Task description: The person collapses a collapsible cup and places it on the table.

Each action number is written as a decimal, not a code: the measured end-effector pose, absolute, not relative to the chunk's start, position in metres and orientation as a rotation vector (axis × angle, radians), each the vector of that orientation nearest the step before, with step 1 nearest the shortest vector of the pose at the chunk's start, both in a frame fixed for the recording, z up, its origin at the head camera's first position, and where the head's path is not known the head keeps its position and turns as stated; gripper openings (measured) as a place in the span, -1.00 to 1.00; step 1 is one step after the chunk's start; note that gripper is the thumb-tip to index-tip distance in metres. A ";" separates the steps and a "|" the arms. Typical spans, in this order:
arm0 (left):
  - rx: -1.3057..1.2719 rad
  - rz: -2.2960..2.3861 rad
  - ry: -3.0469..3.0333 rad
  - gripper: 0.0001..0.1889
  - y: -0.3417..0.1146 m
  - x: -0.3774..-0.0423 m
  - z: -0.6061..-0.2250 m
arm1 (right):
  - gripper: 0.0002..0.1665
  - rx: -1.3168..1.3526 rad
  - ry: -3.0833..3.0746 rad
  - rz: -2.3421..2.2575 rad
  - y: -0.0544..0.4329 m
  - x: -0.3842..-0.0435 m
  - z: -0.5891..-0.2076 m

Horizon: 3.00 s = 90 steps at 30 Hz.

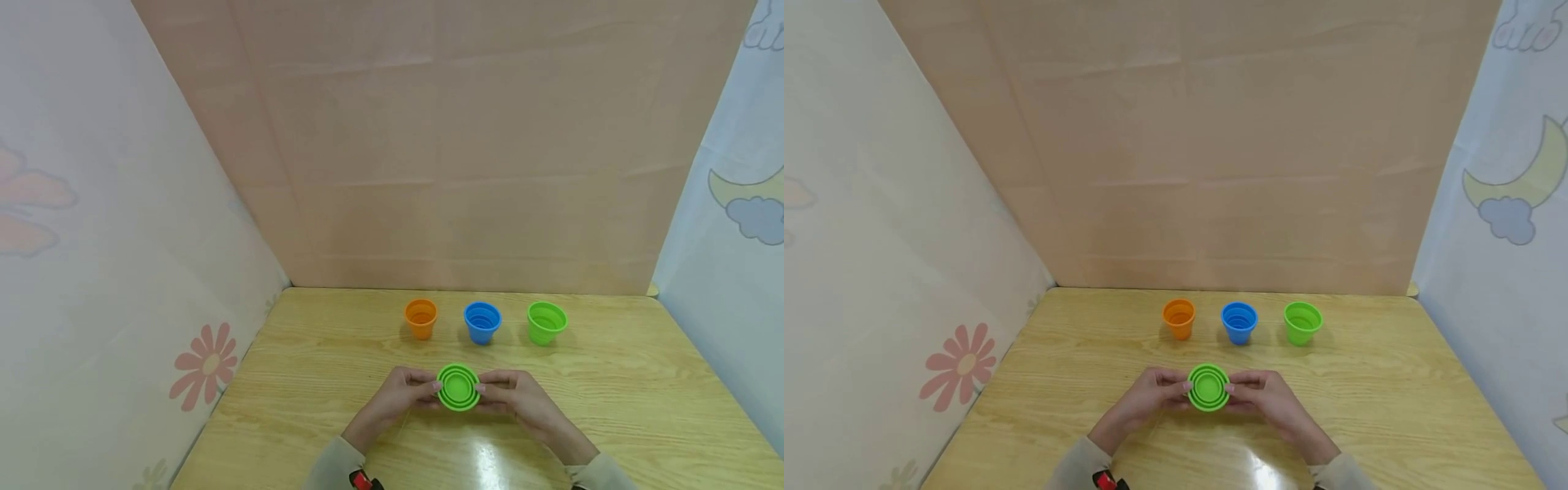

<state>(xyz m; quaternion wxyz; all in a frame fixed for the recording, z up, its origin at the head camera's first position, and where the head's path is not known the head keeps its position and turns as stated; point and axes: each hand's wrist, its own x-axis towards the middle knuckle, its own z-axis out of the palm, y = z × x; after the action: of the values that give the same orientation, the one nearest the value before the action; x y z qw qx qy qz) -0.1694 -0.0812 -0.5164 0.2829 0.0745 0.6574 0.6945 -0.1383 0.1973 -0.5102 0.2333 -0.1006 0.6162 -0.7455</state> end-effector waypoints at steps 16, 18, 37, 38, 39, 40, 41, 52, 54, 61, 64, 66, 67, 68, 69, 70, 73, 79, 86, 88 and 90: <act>0.071 1.960 1.622 -0.68 -0.077 -0.169 -0.527 | -0.55 -0.183 1.637 -2.084 0.199 -0.132 -0.522; 0.079 1.971 1.606 -0.69 -0.077 -0.170 -0.528 | -0.54 -0.181 1.636 -2.083 0.199 -0.132 -0.522; 0.093 1.942 1.688 -0.67 -0.103 -0.185 -0.534 | -0.42 -0.140 1.597 -2.108 0.171 -0.146 -0.530; 0.095 1.938 1.693 -0.66 -0.104 -0.187 -0.534 | -0.41 -0.131 1.594 -2.114 0.169 -0.147 -0.530; 0.095 1.934 1.697 -0.66 -0.106 -0.188 -0.534 | -0.41 -0.128 1.590 -2.121 0.167 -0.148 -0.530; 0.095 1.930 1.702 -0.66 -0.108 -0.189 -0.535 | -0.41 -0.127 1.588 -2.124 0.165 -0.150 -0.530; 0.089 1.927 1.706 -0.65 -0.110 -0.190 -0.535 | -0.41 -0.121 1.583 -2.128 0.162 -0.151 -0.530; 0.090 1.950 1.730 -0.61 -0.148 -0.203 -0.534 | -0.46 -0.124 1.572 -2.146 0.122 -0.173 -0.531; 0.064 1.956 1.750 -0.60 -0.153 -0.206 -0.534 | -0.47 -0.113 1.575 -2.143 0.115 -0.178 -0.531; 0.031 1.974 1.814 -0.61 -0.171 -0.217 -0.537 | -0.52 -0.069 1.605 -2.126 0.092 -0.193 -0.527; 0.025 1.966 1.827 -0.61 -0.181 -0.222 -0.536 | -0.53 -0.052 1.609 -2.131 0.081 -0.198 -0.526; 0.036 1.946 1.837 -0.60 -0.188 -0.226 -0.534 | -0.54 -0.043 1.609 -2.140 0.074 -0.202 -0.526; 0.037 1.936 1.841 -0.59 -0.192 -0.227 -0.533 | -0.54 -0.047 1.610 -2.145 0.069 -0.204 -0.526; 0.032 1.926 1.841 -0.59 -0.197 -0.229 -0.532 | -0.54 -0.046 1.609 -2.150 0.065 -0.206 -0.527; 0.034 1.917 1.844 -0.60 -0.201 -0.231 -0.531 | -0.54 -0.041 1.606 -2.155 0.061 -0.207 -0.528; 0.036 1.907 1.847 -0.60 -0.205 -0.234 -0.530 | -0.53 -0.042 1.607 -2.161 0.057 -0.209 -0.528; 0.048 1.891 1.843 -0.63 -0.215 -0.242 -0.529 | -0.53 -0.016 1.607 -2.175 0.045 -0.215 -0.529; 0.024 1.904 1.786 -0.65 -0.229 -0.260 -0.532 | -0.57 0.081 1.602 -2.220 0.027 -0.227 -0.530; 0.041 1.849 1.848 -0.59 -0.240 -0.275 -0.533 | -0.61 0.153 1.636 -2.257 0.008 -0.234 -0.530; 0.030 1.841 1.862 -0.59 -0.242 -0.279 -0.532 | -0.62 0.175 1.647 -2.261 0.003 -0.235 -0.529; 0.007 1.843 1.876 -0.60 -0.245 -0.283 -0.530 | -0.61 0.170 1.662 -2.266 -0.003 -0.238 -0.527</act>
<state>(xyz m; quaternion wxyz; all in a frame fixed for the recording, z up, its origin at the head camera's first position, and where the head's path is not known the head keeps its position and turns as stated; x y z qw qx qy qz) -0.2827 -0.2453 -0.5301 0.2531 0.0024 0.6902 0.6779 -0.2376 -0.0032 -0.5271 0.1623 0.0595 0.5826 -0.7942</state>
